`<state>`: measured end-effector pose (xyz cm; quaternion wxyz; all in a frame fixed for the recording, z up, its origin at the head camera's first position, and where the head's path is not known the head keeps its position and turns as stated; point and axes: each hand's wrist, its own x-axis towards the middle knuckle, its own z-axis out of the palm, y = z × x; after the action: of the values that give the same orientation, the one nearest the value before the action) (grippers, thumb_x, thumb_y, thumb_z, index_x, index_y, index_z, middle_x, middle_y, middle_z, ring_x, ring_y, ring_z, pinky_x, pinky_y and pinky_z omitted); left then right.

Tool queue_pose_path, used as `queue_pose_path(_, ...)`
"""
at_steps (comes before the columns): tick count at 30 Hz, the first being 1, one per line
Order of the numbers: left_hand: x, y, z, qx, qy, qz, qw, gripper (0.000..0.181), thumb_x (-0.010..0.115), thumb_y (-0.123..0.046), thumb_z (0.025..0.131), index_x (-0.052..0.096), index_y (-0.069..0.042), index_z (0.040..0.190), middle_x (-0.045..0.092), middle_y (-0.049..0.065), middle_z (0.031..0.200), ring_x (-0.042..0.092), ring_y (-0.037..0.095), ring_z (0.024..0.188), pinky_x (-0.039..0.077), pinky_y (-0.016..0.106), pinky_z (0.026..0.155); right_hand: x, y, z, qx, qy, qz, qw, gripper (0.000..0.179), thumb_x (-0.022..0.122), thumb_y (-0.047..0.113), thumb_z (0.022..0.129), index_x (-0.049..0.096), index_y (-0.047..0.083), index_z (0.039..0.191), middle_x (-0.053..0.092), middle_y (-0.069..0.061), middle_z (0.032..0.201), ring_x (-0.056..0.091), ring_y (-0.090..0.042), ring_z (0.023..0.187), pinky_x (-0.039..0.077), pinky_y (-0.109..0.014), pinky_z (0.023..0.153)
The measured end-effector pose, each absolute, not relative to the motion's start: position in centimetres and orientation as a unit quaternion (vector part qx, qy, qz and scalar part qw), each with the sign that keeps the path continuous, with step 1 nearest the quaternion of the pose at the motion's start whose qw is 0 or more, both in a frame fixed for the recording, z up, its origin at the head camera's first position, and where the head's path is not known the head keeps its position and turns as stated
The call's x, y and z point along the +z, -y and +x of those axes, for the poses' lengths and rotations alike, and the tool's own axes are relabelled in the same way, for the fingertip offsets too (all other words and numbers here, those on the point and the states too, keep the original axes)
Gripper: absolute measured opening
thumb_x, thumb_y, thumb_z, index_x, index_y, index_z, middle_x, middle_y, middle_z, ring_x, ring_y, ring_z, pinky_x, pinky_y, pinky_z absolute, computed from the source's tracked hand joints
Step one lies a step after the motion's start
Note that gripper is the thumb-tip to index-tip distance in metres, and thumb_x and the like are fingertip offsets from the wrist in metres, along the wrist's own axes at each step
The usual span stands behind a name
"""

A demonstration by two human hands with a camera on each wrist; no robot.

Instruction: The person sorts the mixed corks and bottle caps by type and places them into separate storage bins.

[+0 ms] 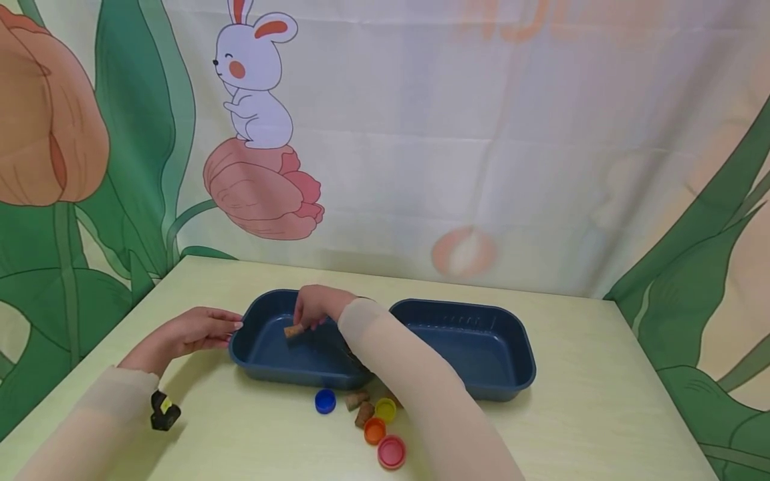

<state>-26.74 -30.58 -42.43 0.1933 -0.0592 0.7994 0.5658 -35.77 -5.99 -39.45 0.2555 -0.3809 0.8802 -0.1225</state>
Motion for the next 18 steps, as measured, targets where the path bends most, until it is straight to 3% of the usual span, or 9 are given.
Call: queue_pose_path(18, -42.28, 30.49, -26.67, 0.559, -0.804, -0.064, 0.192, 0.055, 0.058, -0.015, 0.104, 0.04, 0.016, 0.147, 0.071, -0.003, 0.093, 0.067, 0.006, 0.079, 0.062, 0.02, 0.076, -39.72, 6.85, -35.16, -0.063, -0.885, -0.378, 0.262, 0.021, 0.065, 0.006, 0.099, 0.077, 0.007, 0.117, 0.077, -0.012, 0.115, 0.062, -0.011, 0.077, 0.057, -0.026, 0.077)
